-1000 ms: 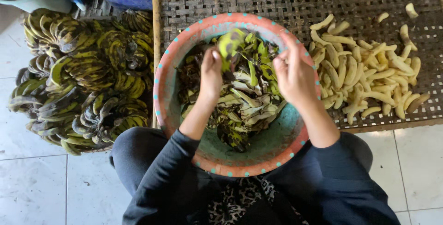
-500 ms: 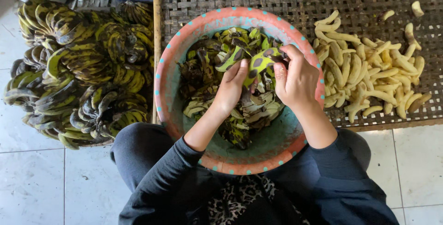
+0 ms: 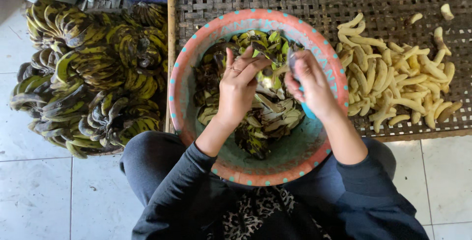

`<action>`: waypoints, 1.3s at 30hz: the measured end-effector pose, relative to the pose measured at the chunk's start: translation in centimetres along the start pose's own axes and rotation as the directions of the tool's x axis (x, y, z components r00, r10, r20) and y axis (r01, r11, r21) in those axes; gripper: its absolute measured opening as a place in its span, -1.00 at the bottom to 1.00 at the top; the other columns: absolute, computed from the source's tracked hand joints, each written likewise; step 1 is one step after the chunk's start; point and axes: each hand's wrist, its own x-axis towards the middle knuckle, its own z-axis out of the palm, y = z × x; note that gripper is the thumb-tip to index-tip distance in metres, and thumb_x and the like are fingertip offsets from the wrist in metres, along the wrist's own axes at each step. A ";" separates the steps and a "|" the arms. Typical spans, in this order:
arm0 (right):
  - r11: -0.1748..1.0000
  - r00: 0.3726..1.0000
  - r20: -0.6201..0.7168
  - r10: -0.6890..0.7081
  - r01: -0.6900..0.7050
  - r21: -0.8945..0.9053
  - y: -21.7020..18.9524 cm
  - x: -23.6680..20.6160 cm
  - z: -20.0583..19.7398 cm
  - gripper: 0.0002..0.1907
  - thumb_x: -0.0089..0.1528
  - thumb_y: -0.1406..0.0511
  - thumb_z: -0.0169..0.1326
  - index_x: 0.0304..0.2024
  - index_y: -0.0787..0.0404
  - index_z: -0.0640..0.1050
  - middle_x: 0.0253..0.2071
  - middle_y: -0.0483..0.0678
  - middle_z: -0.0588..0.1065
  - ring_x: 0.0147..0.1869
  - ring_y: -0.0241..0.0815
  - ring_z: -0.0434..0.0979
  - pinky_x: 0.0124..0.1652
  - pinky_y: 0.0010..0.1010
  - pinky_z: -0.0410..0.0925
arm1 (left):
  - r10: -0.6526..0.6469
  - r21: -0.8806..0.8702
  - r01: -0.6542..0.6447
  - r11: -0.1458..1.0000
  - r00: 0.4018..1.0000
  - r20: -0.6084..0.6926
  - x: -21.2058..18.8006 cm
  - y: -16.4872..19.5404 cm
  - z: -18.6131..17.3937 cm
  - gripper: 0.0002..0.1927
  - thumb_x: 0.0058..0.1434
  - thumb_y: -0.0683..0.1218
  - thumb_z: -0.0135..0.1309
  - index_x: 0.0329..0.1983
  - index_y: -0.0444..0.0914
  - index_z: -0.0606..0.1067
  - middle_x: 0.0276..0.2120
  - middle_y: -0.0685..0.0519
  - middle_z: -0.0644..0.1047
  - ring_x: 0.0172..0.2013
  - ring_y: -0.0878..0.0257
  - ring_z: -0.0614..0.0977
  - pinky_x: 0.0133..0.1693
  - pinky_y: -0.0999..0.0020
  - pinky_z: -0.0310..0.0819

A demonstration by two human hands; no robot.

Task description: The person sits on the floor with a large basin of banana peels in front of them and peels bananas one at a time, using a small paring knife to score and remove the peels by hand. Peeled bananas are placed on a woven mat to the right and discarded peels drop into the basin.

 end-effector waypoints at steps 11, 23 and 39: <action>0.520 0.994 -0.105 0.034 -0.108 -0.847 4.1 0.8 -0.8 -0.58 0.48 0.08 -0.20 0.20 0.23 0.38 -0.45 -0.04 0.55 -0.47 -0.10 0.49 -0.42 -0.27 0.35 | -0.449 -0.983 0.175 -0.051 0.875 0.179 1.8 2.2 -4.0 -0.58 0.43 -0.10 0.12 0.27 -0.28 0.31 0.09 -0.09 0.58 0.09 0.00 0.64 0.16 0.06 0.55; 0.200 0.777 0.330 -0.535 0.497 -0.845 -1.5 -2.7 5.3 -0.52 0.27 0.32 0.16 0.24 0.25 0.43 -0.13 0.04 0.58 -0.21 0.01 0.58 -0.23 -0.21 0.44 | -0.674 -0.927 0.362 -0.102 0.660 0.332 0.2 1.2 -0.4 -0.70 0.46 -0.02 0.00 0.07 -0.33 0.35 -0.06 -0.16 0.60 -0.18 0.01 0.73 -0.25 0.15 0.71; 0.229 0.790 0.265 -0.553 0.450 -0.863 -1.4 -2.2 5.9 -0.64 0.35 0.34 0.11 0.19 0.23 0.42 -0.08 0.06 0.57 -0.19 0.05 0.57 -0.22 -0.20 0.43 | -0.667 -0.923 0.303 -0.237 0.640 0.381 -0.8 -0.2 0.7 -0.74 0.44 -0.02 -0.10 0.08 -0.24 0.33 -0.05 -0.02 0.60 -0.08 0.05 0.69 -0.11 0.18 0.65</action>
